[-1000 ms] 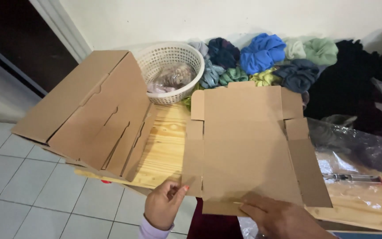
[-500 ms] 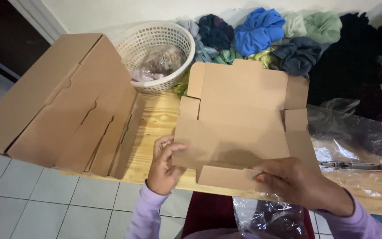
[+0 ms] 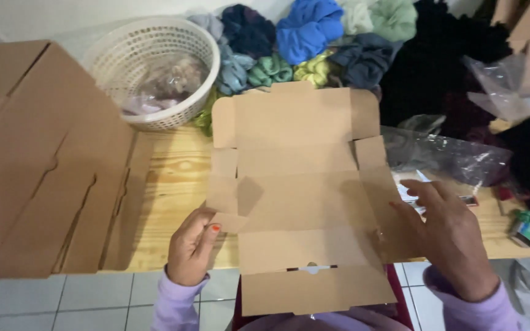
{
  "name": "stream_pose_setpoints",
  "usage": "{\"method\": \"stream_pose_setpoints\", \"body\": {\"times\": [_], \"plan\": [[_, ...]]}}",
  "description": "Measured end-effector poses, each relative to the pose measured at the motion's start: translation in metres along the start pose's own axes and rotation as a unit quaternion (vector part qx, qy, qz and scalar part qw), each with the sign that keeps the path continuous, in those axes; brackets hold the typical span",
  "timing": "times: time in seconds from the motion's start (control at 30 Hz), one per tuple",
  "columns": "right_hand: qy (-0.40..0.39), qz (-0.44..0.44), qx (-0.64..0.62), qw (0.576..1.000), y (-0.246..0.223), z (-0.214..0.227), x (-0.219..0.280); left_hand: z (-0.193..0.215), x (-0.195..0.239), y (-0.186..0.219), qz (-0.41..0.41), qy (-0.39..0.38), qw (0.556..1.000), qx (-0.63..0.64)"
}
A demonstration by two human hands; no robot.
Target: Assembling cardboard boxes and packing them with fabric scrunchies
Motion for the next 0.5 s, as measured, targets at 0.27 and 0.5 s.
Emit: {"method": "stream_pose_setpoints", "body": {"times": [0.27,0.5], "plan": [[-0.02,-0.139,-0.07,0.988,0.031,-0.018,0.003,-0.001,0.003,0.007,-0.018,-0.019,0.998,-0.053],[-0.067,0.041,-0.151,0.985,0.006,-0.012,-0.001,-0.016,-0.001,0.026,-0.083,-0.074,0.983,-0.147]]}}
Point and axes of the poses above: each hand's wrist, its own x-axis away from the middle knuckle, its own z-axis out of the back of the hand, y = z × x, the point moved 7 cm from there along -x, towards the middle knuckle, and after that the axes turned 13 degrees about z, right-handed, at the moved point
